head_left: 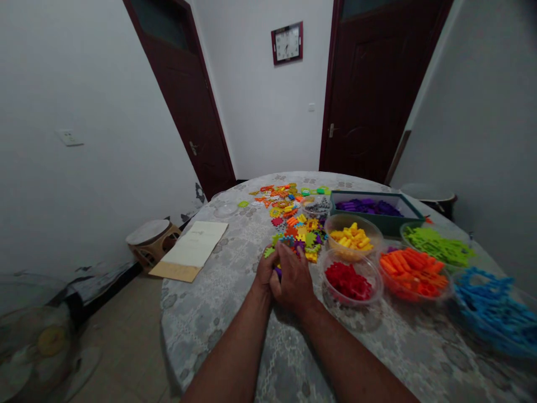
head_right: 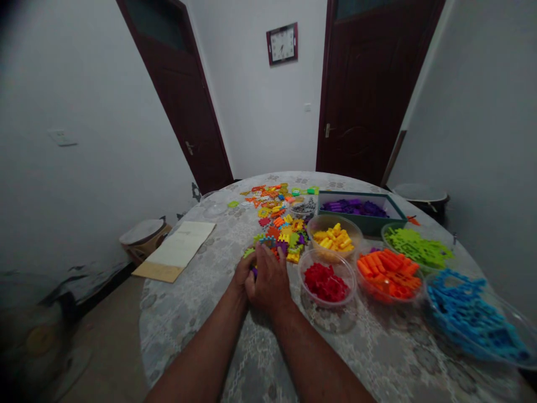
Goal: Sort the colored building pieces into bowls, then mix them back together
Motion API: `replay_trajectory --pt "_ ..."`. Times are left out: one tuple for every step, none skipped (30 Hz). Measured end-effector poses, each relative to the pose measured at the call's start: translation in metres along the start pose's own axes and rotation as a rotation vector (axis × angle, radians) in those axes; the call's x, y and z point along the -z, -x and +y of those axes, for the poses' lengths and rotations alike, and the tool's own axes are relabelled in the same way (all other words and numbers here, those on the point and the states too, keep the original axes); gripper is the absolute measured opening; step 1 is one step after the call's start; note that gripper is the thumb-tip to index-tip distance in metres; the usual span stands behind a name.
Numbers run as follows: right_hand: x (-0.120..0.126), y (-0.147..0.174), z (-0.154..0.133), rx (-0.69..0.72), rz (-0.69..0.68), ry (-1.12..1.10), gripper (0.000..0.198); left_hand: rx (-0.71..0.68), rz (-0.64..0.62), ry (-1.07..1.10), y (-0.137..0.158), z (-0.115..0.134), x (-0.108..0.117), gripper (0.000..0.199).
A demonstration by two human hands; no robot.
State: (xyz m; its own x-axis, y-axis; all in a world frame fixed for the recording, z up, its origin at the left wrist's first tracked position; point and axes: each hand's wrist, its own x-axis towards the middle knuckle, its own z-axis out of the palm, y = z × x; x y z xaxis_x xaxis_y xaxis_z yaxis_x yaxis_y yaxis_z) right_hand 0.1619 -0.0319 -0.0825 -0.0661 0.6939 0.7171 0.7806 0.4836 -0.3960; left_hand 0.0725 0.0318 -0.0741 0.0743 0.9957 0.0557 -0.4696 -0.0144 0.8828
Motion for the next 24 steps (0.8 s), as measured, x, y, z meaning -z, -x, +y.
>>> replay_trajectory --pt "0.0 0.0 0.001 -0.006 0.0 -0.007 0.071 0.008 -0.008 0.015 0.0 0.0 -0.002 0.03" --pt "-0.001 0.0 0.001 -0.019 0.004 -0.015 0.071 0.02 -0.01 0.034 0.001 -0.001 -0.003 0.033" --pt "-0.002 0.0 0.002 -0.035 0.012 -0.024 0.071 0.033 -0.005 0.052 0.001 -0.002 -0.005 0.037" --pt "-0.003 0.0 0.003 -0.05 0.021 -0.036 0.071 0.045 0.011 0.065 0.002 -0.002 -0.006 0.04" --pt "-0.004 0.0 0.005 -0.062 0.029 -0.051 0.07 0.053 0.032 0.071 0.003 -0.003 -0.006 0.043" --pt "-0.004 0.0 0.006 -0.07 0.037 -0.066 0.07 0.053 0.057 0.069 0.003 -0.003 -0.007 0.046" --pt "-0.005 0.0 0.008 -0.075 0.046 -0.079 0.07 0.046 0.082 0.057 0.004 -0.003 -0.006 0.047" --pt "-0.005 0.0 0.009 -0.077 0.056 -0.089 0.069 0.037 0.109 0.039 0.005 -0.003 -0.006 0.048" --pt "-0.005 0.0 0.01 -0.078 0.066 -0.095 0.069 0.026 0.14 0.019 0.005 -0.002 -0.006 0.048" --pt "-0.005 0.0 0.012 -0.08 0.075 -0.098 0.068 0.011 0.177 0.001 0.006 -0.001 -0.005 0.048" --pt "-0.005 0.0 0.013 -0.084 0.083 -0.102 0.067 -0.006 0.219 -0.015 0.006 0.0 -0.005 0.047" --pt "-0.006 0.0 0.014 -0.089 0.086 -0.106 0.065 -0.023 0.26 -0.028 0.007 0.001 -0.005 0.047" --pt "-0.007 0.001 0.015 -0.097 0.086 -0.111 0.062 -0.041 0.29 -0.037 0.007 0.002 -0.005 0.046" --pt "-0.007 0.002 0.016 -0.109 0.085 -0.114 0.06 -0.061 0.306 -0.046 0.008 0.003 -0.005 0.047" --pt "-0.008 0.002 0.017 -0.125 0.086 -0.116 0.057 -0.078 0.307 -0.059 0.008 0.003 -0.005 0.047" --pt "-0.009 0.003 0.019 -0.144 0.089 -0.115 0.054 -0.093 0.302 -0.078 0.008 0.004 -0.006 0.047" --pt "-0.01 0.005 0.021 -0.165 0.094 -0.113 0.052 -0.106 0.3 -0.1 0.008 0.004 -0.006 0.048" --pt "-0.011 0.006 0.023 -0.186 0.104 -0.11 0.051 -0.12 0.306 -0.119 0.007 0.003 -0.006 0.049" --pt "-0.012 0.007 0.025 -0.205 0.116 -0.108 0.049 -0.133 0.319 -0.132 0.006 0.003 -0.006 0.051" --pt "-0.013 0.008 0.028 -0.221 0.129 -0.108 0.048 -0.143 0.332 -0.138 0.005 0.002 -0.006 0.052" --pt "-0.013 0.009 0.031 -0.235 0.141 -0.107 0.047 -0.15 0.35 -0.135 0.003 0.002 -0.005 0.053" --pt "-0.014 0.01 0.034 -0.246 0.151 -0.107 0.046 -0.154 0.374 -0.12 0.0 0.002 -0.004 0.054" --pt "-0.015 0.011 0.037 -0.252 0.158 -0.106 0.045 -0.153 0.397 -0.096 -0.002 0.001 -0.004 0.054" --pt "-0.016 0.012 0.04 -0.253 0.162 -0.105 0.045 -0.149 0.414 -0.067 -0.005 0.001 -0.003 0.054"
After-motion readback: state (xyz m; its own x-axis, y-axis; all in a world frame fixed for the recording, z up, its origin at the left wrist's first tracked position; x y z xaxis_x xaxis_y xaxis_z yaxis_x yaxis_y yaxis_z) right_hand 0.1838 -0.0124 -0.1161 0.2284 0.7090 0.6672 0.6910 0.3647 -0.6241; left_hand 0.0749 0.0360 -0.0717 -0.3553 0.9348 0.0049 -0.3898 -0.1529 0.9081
